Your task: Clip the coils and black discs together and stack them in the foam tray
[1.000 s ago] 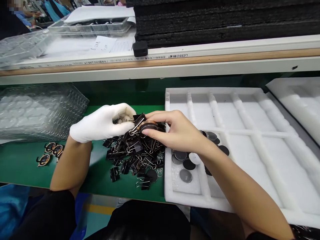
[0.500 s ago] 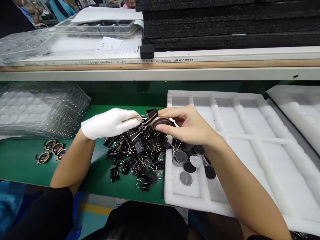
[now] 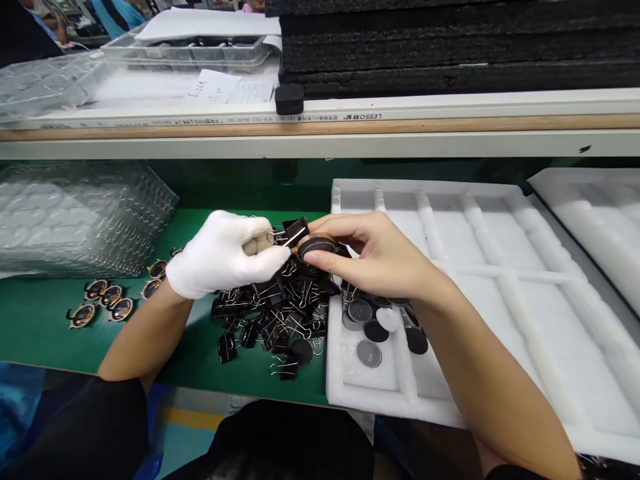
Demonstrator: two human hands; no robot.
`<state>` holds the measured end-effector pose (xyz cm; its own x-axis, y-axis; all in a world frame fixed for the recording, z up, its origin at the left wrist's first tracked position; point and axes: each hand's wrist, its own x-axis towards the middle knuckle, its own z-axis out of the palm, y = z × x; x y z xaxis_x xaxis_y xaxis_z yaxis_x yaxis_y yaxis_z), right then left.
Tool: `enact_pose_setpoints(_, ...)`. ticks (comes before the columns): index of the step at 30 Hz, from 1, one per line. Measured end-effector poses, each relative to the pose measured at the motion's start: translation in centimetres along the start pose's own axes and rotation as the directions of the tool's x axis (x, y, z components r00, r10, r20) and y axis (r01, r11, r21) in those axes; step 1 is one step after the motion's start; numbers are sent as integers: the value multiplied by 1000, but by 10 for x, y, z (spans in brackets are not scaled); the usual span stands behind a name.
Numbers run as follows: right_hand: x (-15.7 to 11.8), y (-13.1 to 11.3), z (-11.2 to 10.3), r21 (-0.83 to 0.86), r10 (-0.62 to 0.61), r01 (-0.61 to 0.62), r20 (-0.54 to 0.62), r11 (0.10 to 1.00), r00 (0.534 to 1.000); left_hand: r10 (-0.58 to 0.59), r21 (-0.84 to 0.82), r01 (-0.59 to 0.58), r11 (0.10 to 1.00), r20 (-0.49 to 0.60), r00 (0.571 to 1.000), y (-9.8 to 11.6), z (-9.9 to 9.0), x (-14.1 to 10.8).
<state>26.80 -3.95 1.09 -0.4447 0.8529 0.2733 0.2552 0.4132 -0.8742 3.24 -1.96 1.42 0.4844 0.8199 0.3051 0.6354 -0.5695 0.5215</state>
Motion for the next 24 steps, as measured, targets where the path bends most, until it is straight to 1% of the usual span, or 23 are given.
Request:
enact_pose_setpoints(2,1,-2,-6,-16,43,-43,6,999,999,-19,-41,18,999,-13,1000,-1,-2,1)
enact_pose_setpoints(5,1,-3,-18,-58,109,-108,10,992,994,-50,-143,51,988,9,999,-4,-7,2)
enact_pose_setpoints(6,1,-2,-22,-70,126,-125,10,990,992,-39,-169,42,985,23,999,-4,-8,2)
enact_pose_setpoints(8,0,-1,-28,-67,172,-170,21,983,985,21,-200,-6,980,75,997,-5,-7,1)
enact_pose_setpoints(11,-1,0,-34,-32,228,-226,82,974,970,97,-224,-58,973,169,981,-3,-1,-1)
enact_pose_setpoints(13,-2,-2,-35,-54,229,-223,142,973,963,107,-239,-54,969,217,970,0,4,-2)
enact_pose_setpoints(16,-4,-4,-36,-128,208,-183,229,975,951,111,-267,-35,963,274,955,4,9,-3)
enact_pose_setpoints(19,-6,-6,-36,-194,172,-121,276,974,946,114,-278,-22,960,321,940,7,11,-2)
enact_pose_setpoints(21,-6,-7,-37,-215,162,-99,301,972,940,118,-276,-21,961,337,934,8,12,-2)
enact_pose_setpoints(24,-7,-7,-38,-206,186,-124,317,971,930,103,-229,-28,973,320,942,8,13,-1)
